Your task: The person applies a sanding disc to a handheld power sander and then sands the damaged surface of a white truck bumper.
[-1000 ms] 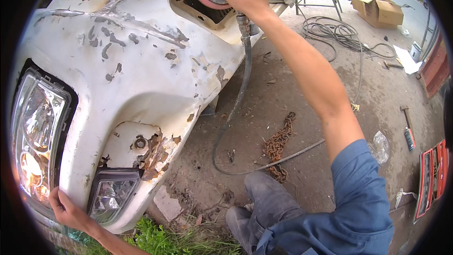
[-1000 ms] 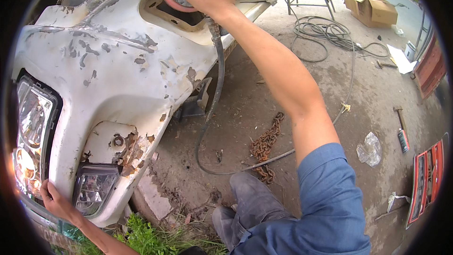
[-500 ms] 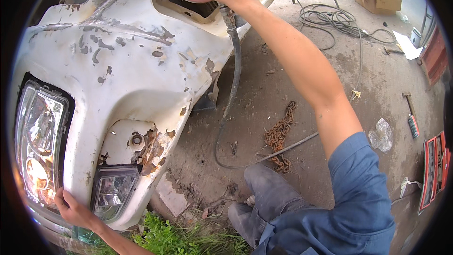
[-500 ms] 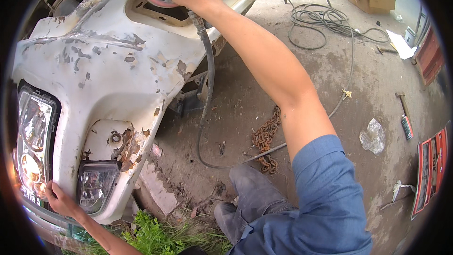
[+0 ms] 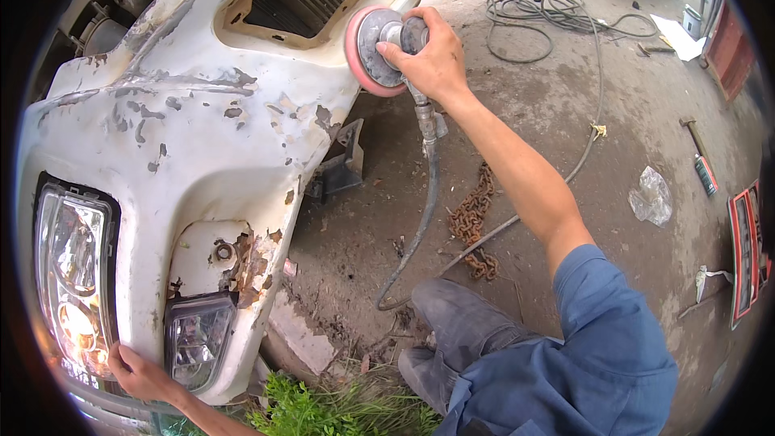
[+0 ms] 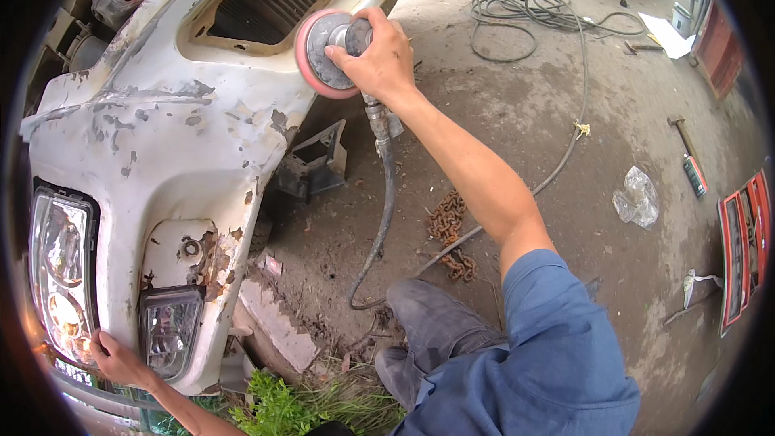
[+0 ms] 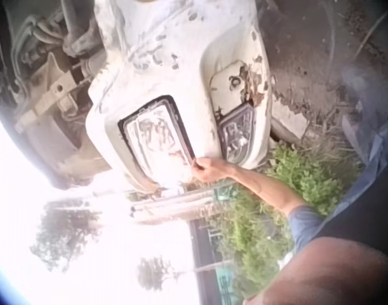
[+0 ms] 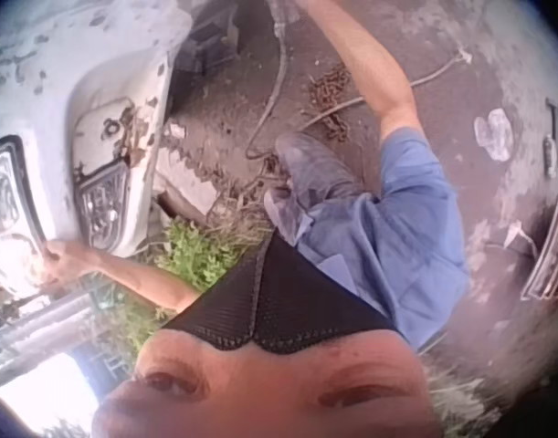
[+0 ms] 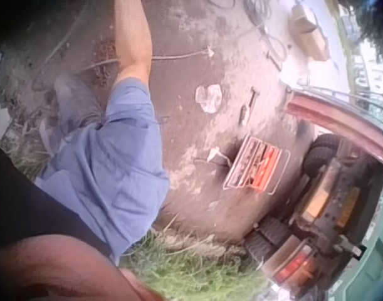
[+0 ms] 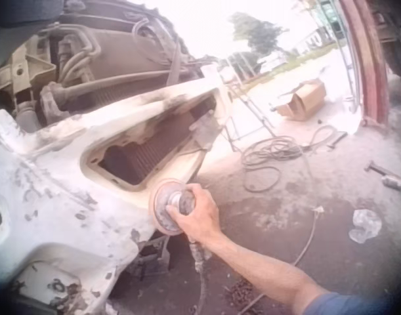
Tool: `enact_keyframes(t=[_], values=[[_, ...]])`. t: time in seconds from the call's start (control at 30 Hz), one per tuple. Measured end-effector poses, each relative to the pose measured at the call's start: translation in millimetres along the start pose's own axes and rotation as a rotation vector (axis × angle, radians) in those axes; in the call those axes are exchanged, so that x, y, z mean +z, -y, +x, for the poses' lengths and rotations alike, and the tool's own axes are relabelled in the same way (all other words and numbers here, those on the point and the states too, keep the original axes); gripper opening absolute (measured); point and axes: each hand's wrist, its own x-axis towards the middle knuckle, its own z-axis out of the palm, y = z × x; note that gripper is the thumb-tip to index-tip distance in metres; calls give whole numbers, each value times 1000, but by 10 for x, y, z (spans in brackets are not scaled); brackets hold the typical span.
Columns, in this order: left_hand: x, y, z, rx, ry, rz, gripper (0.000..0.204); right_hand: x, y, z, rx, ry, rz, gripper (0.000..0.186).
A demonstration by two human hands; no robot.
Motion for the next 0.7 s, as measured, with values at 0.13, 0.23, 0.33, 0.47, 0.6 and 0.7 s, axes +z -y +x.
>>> enact_keyframes(t=[0.13,0.23,0.33,0.47,0.6,0.7], values=[[-20,77,-6,22,-7,26,34,187,267,-908,14,106,225,53],[-63,54,23,61,-2,47,35,359,503,-1520,-53,251,285,52],[-37,141,52,77,32,45,36,299,617,-1659,-148,304,295,51],[0,290,108,50,43,-18,41,355,363,-1234,-92,182,211,52],[-33,155,67,7,8,-59,39,320,-23,-619,65,160,101,54],[4,189,78,-5,2,-109,39,352,-188,-410,84,131,43,55]])
